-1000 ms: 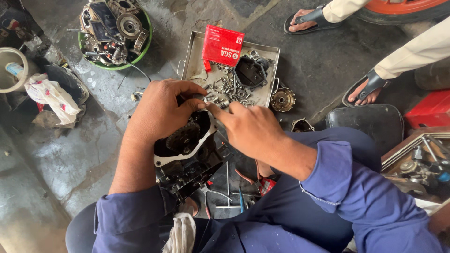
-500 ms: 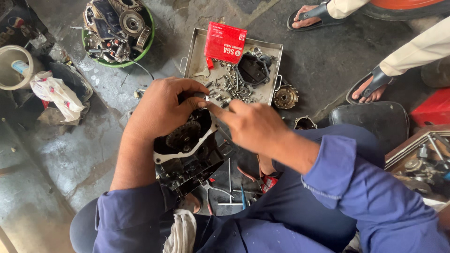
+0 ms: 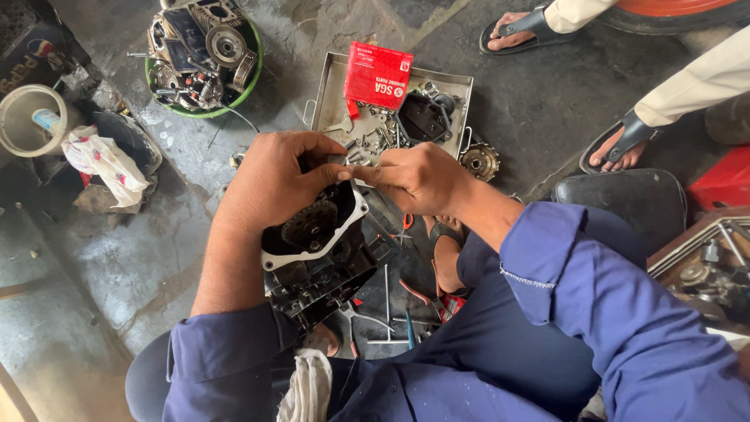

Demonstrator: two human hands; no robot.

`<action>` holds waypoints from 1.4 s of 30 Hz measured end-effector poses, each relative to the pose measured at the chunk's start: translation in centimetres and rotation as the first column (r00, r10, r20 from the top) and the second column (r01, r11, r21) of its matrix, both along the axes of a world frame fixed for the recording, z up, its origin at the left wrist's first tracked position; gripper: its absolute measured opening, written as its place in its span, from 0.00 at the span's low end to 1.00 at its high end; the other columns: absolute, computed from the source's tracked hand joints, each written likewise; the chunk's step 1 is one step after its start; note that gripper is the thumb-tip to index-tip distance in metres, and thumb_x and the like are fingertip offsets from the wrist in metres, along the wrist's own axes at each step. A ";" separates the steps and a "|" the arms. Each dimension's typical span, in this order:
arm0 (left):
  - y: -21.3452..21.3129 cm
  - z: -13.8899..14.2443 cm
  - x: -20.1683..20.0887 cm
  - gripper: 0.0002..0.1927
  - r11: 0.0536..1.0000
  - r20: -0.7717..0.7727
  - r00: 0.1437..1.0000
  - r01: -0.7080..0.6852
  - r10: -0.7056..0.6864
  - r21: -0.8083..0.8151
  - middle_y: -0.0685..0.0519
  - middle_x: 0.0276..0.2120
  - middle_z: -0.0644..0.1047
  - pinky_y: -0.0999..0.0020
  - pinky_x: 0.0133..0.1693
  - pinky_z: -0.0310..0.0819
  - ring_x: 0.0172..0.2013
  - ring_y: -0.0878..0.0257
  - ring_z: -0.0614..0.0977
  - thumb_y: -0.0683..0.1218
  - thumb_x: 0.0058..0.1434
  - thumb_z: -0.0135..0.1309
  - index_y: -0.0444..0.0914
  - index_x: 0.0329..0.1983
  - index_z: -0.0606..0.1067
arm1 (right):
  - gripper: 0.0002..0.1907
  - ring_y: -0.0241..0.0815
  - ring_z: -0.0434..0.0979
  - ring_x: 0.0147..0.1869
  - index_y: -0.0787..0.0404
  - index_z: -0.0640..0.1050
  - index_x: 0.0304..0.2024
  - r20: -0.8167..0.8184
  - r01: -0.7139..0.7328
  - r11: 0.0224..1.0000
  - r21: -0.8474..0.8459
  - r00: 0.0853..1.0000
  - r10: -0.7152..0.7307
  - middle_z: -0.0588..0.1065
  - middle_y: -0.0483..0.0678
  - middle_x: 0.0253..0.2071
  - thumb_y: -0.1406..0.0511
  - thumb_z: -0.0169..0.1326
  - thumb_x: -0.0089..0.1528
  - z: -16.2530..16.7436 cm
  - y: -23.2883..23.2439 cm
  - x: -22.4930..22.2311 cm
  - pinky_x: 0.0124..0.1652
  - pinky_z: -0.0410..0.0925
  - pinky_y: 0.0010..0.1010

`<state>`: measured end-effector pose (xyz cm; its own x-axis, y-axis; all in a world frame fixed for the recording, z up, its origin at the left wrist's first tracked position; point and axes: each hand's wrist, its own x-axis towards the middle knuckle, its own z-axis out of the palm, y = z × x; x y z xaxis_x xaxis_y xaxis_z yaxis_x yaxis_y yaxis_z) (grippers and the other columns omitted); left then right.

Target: The person sits on the floor and uses a wrench to tighten bolts on an exposed engine block. They rotate the engine slightly to access different fasteners and continue tightening throughout the clip.

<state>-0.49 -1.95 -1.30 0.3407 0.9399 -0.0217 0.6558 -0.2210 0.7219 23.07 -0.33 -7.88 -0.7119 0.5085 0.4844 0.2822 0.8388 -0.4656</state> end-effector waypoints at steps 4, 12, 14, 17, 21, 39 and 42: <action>-0.1 0.0 0.2 0.18 1.000 -0.016 1.000 -0.024 0.024 -0.012 0.48 0.29 0.82 0.66 0.33 0.76 0.27 0.60 0.82 0.50 0.53 0.70 0.36 0.42 0.83 | 0.35 0.46 0.74 0.26 0.37 0.73 0.68 0.028 0.034 0.999 -0.002 0.999 -0.034 0.69 0.44 0.27 0.70 0.59 0.60 0.1 -0.5 0.2 0.26 0.68 0.37; -0.1 0.1 0.3 0.19 0.997 -0.009 0.998 -0.057 0.057 -0.048 0.49 0.27 0.83 0.68 0.32 0.77 0.27 0.63 0.83 0.51 0.52 0.71 0.35 0.42 0.82 | 0.29 0.46 0.76 0.27 0.40 0.74 0.66 0.036 0.089 0.996 -0.019 0.995 -0.088 0.73 0.43 0.29 0.66 0.60 0.63 0.3 -1.3 0.1 0.25 0.69 0.37; 0.0 0.1 0.3 0.19 0.998 -0.016 0.999 -0.045 0.044 -0.037 0.49 0.28 0.83 0.68 0.32 0.77 0.27 0.64 0.83 0.51 0.52 0.71 0.35 0.42 0.82 | 0.27 0.46 0.76 0.27 0.41 0.74 0.67 0.025 0.094 0.995 -0.030 0.995 -0.094 0.74 0.43 0.30 0.65 0.60 0.66 0.2 -1.5 0.0 0.25 0.69 0.37; 0.0 0.0 0.2 0.19 0.999 -0.012 0.999 -0.030 0.030 -0.016 0.49 0.28 0.83 0.68 0.32 0.76 0.27 0.63 0.83 0.51 0.53 0.71 0.35 0.42 0.82 | 0.26 0.47 0.76 0.25 0.39 0.75 0.66 0.066 0.126 0.991 -0.050 0.990 -0.123 0.72 0.44 0.28 0.64 0.60 0.66 0.0 -1.7 0.0 0.24 0.69 0.38; 0.0 -0.1 0.3 0.19 0.999 -0.031 0.999 -0.044 0.043 -0.028 0.49 0.27 0.83 0.66 0.30 0.76 0.26 0.62 0.82 0.51 0.52 0.71 0.34 0.41 0.81 | 0.25 0.48 0.76 0.25 0.40 0.76 0.64 0.065 0.125 0.991 -0.050 0.990 -0.122 0.72 0.44 0.27 0.64 0.60 0.65 -0.3 -1.6 0.0 0.24 0.68 0.39; 0.1 -0.6 0.3 0.19 0.999 -0.066 0.997 -0.034 0.034 0.002 0.47 0.25 0.81 0.64 0.30 0.75 0.24 0.58 0.82 0.51 0.53 0.71 0.34 0.39 0.80 | 0.27 0.57 0.80 0.27 0.55 0.77 0.62 0.418 0.343 0.932 -0.118 0.868 -0.267 0.76 0.54 0.29 0.69 0.51 0.59 2.1 -5.4 -1.3 0.29 0.74 0.47; 0.2 -0.4 0.2 0.19 1.000 -0.045 0.999 -0.021 0.020 -0.023 0.48 0.25 0.82 0.64 0.30 0.76 0.25 0.58 0.84 0.52 0.53 0.70 0.34 0.39 0.80 | 0.26 0.58 0.80 0.31 0.58 0.77 0.61 0.356 0.272 0.936 -0.223 0.917 -0.182 0.78 0.56 0.31 0.70 0.50 0.59 2.7 -4.5 -0.7 0.33 0.73 0.48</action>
<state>-0.27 -1.78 -1.74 0.3197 0.9457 -0.0582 0.6917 -0.1909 0.6965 22.33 -4.87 -5.19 -0.6557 0.7515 0.0730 0.6234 0.5934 -0.5091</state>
